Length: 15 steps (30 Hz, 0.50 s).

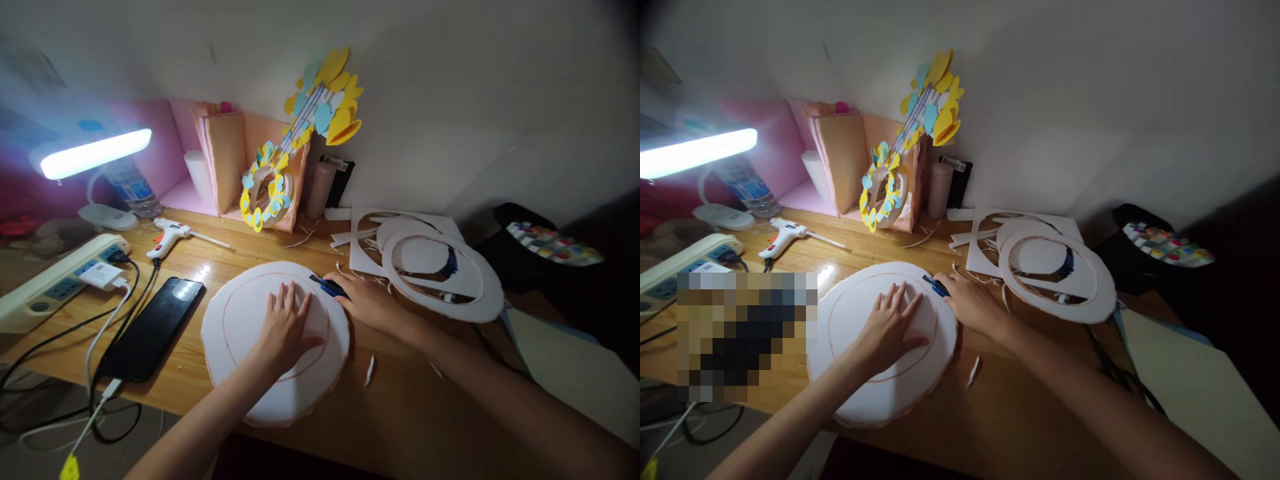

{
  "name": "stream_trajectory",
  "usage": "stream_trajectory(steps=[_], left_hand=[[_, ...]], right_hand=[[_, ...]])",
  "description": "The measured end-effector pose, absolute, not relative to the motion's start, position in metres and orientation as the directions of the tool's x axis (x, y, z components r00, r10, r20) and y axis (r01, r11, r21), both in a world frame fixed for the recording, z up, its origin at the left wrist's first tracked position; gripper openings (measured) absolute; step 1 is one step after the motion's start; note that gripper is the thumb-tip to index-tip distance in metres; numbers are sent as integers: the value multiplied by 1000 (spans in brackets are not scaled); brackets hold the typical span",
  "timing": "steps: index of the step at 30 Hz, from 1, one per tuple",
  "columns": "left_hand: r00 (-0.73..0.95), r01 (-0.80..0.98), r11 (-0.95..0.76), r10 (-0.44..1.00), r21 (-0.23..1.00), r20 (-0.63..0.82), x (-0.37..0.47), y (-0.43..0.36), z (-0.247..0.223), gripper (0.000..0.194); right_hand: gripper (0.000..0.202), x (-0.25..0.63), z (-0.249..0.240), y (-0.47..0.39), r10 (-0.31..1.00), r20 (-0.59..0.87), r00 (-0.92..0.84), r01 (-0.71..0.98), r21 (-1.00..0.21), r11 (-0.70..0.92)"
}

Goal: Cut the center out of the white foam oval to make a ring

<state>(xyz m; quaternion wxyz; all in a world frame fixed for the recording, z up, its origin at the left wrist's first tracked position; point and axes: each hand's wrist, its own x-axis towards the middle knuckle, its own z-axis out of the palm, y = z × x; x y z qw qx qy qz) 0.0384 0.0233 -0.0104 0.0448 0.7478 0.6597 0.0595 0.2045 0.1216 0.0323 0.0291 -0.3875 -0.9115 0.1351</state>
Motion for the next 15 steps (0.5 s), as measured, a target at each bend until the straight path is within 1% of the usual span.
stream_trajectory(steps=[10,15], left_hand=[[135,975,-145,988,172,69,32,19,-22,80],[132,977,-144,987,158,87,32,19,-26,81]], right_hand=[[42,205,24,129,667,-85,-740,653,-328,683],[41,202,33,127,664,-108,-740,663,-281,694]])
